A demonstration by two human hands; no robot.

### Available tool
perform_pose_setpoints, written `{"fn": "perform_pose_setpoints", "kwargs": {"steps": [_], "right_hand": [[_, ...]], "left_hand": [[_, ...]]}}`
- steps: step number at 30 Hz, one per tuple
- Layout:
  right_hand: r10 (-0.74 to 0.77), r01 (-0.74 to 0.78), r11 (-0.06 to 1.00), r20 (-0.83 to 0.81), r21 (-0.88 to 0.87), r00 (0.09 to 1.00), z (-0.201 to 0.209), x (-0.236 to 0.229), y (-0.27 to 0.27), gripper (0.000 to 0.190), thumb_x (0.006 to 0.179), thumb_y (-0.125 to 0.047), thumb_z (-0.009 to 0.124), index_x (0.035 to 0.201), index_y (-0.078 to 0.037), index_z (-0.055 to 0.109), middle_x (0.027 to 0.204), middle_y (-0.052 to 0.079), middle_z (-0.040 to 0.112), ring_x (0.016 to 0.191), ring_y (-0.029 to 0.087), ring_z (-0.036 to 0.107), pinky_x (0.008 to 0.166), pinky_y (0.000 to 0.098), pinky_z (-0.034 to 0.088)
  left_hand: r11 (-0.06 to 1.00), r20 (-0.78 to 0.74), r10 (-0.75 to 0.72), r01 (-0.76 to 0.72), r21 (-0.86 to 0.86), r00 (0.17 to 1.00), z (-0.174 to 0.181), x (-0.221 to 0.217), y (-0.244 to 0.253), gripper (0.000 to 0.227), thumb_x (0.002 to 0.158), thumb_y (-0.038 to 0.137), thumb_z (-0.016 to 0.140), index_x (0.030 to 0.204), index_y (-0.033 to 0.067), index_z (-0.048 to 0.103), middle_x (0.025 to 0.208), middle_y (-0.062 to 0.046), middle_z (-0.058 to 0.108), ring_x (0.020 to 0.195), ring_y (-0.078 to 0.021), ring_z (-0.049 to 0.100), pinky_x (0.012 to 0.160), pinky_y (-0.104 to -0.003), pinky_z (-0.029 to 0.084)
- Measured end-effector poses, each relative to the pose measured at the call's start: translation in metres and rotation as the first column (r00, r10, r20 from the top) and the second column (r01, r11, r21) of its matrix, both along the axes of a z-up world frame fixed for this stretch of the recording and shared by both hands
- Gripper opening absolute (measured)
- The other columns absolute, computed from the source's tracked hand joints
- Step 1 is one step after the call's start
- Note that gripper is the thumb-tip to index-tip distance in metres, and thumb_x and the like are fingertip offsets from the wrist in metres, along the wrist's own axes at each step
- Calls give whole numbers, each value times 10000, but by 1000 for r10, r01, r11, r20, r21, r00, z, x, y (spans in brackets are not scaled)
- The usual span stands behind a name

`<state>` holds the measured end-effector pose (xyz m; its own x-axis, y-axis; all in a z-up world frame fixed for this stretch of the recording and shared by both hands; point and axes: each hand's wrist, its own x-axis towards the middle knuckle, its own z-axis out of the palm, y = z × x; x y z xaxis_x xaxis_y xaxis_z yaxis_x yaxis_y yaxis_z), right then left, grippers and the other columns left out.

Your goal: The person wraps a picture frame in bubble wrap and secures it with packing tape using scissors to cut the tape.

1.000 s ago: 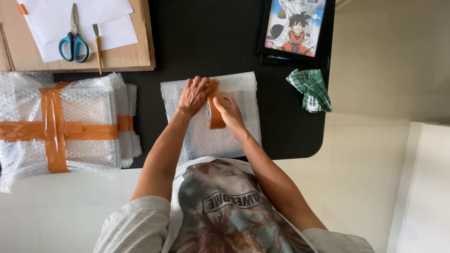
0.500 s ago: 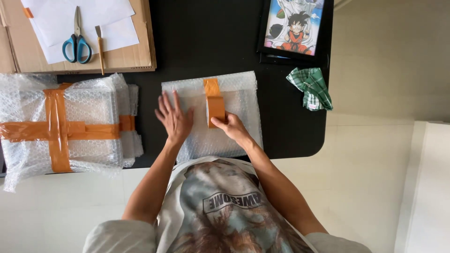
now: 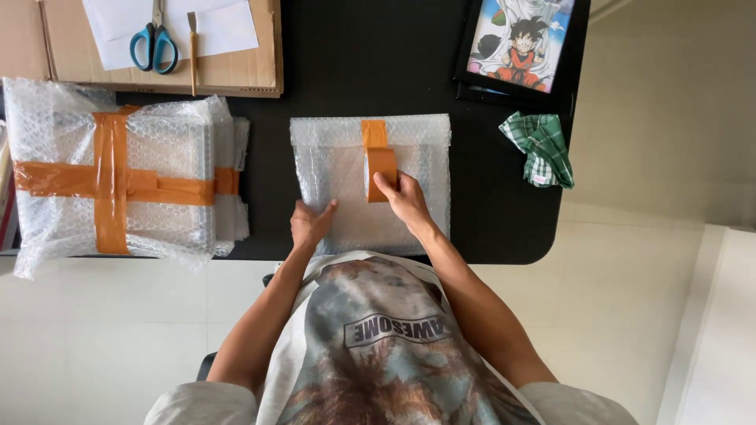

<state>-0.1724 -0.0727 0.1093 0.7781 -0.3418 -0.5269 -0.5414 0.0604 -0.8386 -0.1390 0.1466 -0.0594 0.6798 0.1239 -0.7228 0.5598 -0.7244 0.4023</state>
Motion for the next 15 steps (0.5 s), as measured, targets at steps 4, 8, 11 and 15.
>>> {"fn": "perform_pose_setpoints", "kwargs": {"steps": [4,8,11,15], "right_hand": [[-42,40,996,27,76,999,55,11,4,290,891,-399,677,846,-119,615,735,-41,484,742,82,457,711,248,395],[-99,91,988,64,129,993,81,16,7,266,908,-373,648,815,-136,575,760,-60,429,762,74,406,730,244,370],[-133,115,979,104,168,986,109,19,11,271,917,-375,633,799,-153,532,754,-72,389,756,56,380,729,225,350],[-219,178,951,144,254,965,97,17,3,434,947,-399,575,1102,6,583,1121,76,535,1143,143,433,1049,368,329]], "left_hand": [[996,15,-21,22,-85,1000,35,4,-2,782,606,748,752,1089,154,591,1029,-91,611,1053,-278,612,891,-436,506],[974,-35,25,-32,-225,999,123,9,-25,839,698,621,744,1252,35,510,1208,-227,556,1202,-376,508,1009,-497,418],[918,-88,74,-103,-382,993,133,12,-34,927,728,580,770,1356,2,410,1316,-270,475,1265,-422,434,1027,-552,373],[831,-57,171,-175,-527,984,127,12,-39,437,828,468,729,652,93,590,558,-11,536,505,-152,527,519,-297,449]]}}
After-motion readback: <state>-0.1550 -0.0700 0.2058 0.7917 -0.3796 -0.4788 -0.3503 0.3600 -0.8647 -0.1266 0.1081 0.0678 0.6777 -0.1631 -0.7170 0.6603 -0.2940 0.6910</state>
